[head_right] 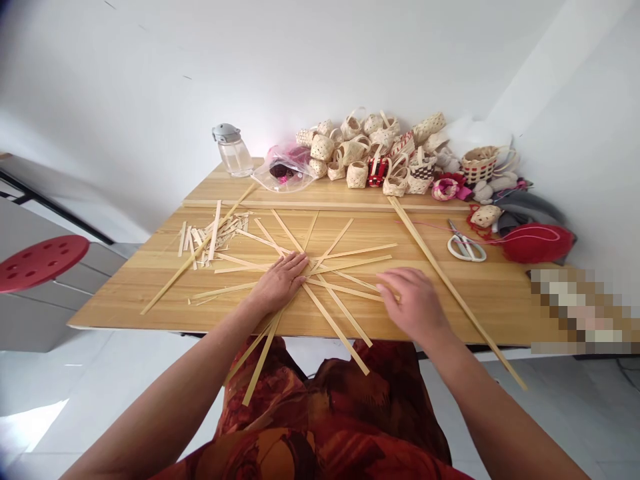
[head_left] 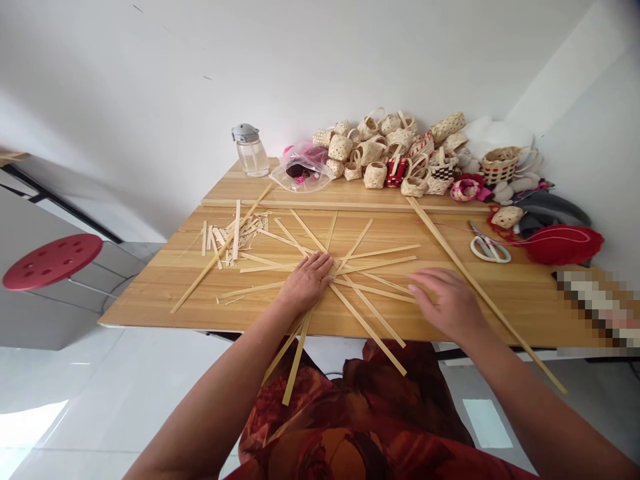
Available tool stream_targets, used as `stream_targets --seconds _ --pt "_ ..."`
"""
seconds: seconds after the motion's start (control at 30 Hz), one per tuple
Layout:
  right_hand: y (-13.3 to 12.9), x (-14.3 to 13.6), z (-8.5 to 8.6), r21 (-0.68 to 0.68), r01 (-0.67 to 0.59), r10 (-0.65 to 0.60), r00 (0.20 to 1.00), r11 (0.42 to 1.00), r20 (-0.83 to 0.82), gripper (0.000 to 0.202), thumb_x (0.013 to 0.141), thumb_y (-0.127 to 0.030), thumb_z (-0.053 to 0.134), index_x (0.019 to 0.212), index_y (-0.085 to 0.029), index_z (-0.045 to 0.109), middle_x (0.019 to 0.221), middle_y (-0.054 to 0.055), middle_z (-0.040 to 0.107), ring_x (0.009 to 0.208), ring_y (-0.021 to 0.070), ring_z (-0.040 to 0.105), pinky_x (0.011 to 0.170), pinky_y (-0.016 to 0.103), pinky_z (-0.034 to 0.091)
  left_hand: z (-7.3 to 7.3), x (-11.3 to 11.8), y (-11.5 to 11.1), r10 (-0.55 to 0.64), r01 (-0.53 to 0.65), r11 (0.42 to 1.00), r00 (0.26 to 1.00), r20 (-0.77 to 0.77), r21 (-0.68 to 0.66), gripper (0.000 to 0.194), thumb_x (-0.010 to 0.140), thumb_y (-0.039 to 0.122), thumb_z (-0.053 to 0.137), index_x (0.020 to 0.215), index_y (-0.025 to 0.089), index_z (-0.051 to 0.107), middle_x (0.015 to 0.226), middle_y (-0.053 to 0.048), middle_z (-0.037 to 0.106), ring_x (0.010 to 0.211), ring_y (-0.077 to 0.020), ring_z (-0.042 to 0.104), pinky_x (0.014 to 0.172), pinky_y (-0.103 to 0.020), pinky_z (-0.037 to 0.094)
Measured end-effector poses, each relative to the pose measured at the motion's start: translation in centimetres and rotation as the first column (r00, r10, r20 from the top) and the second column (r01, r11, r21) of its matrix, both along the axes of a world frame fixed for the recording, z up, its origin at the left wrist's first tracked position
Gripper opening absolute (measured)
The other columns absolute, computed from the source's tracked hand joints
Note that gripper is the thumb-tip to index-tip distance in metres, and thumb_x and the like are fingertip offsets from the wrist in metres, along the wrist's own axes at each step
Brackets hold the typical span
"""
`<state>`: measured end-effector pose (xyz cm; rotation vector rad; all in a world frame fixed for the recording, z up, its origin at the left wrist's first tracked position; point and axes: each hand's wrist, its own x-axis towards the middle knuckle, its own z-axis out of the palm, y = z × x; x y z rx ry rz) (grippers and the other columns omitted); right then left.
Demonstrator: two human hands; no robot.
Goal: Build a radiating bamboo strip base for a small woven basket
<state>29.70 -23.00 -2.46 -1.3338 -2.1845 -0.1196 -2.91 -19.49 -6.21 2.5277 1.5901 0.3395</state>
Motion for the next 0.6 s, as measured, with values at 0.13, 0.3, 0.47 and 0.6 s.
stream_targets --seconds 0.13,0.3,0.47,0.6 --pt "0.8 -5.5 0.5 -0.06 -0.206 0.205 0.978 0.977 -0.028 0.028 0.096 -0.027 0.054 0.115 -0.022 0.073 0.115 0.008 0.074 0.112 0.0267 0.063 0.104 0.048 0.048 0.0 0.0 -0.1 0.001 -0.001 1.0 1.0 0.013 0.002 0.056 0.104 0.045 0.036 0.152 0.017 0.044 0.161 -0.007 0.04 0.152 -0.0266 0.029 0.126 -0.047 0.025" --pt "2.3 -9.0 -0.6 -0.148 -0.276 0.288 0.956 0.95 0.06 0.039 0.096 -0.029 0.055 0.132 -0.019 0.064 0.135 0.011 0.066 0.129 0.0305 0.055 0.112 0.052 0.041 0.0 0.0 -0.1 0.002 -0.003 1.0 1.0 0.031 0.026 0.057 0.102 0.048 0.04 0.151 0.019 0.044 0.159 -0.007 0.042 0.152 -0.0263 0.031 0.126 -0.046 0.026" --pt "3.3 -10.1 -2.3 -0.211 -0.249 0.279 0.951 0.945 0.13 0.045 0.096 -0.035 0.056 0.138 -0.018 0.058 0.143 0.013 0.06 0.137 0.033 0.048 0.11 0.055 0.04 0.0 0.0 -0.1 0.009 -0.009 1.0 0.999 0.045 0.015 0.058 0.102 0.048 0.042 0.151 0.017 0.045 0.16 -0.007 0.042 0.151 -0.0268 0.031 0.126 -0.046 0.026" --pt "3.1 -10.6 -2.4 -0.227 -0.232 0.269 0.952 0.946 0.148 0.037 0.096 -0.033 0.057 0.129 -0.019 0.063 0.138 0.012 0.063 0.133 0.0331 0.051 0.108 0.054 0.041 0.0 0.1 -0.1 0.009 -0.01 1.0 0.999 0.047 0.014 0.059 0.101 0.048 0.043 0.151 0.016 0.045 0.159 -0.008 0.042 0.151 -0.0268 0.031 0.126 -0.046 0.025"
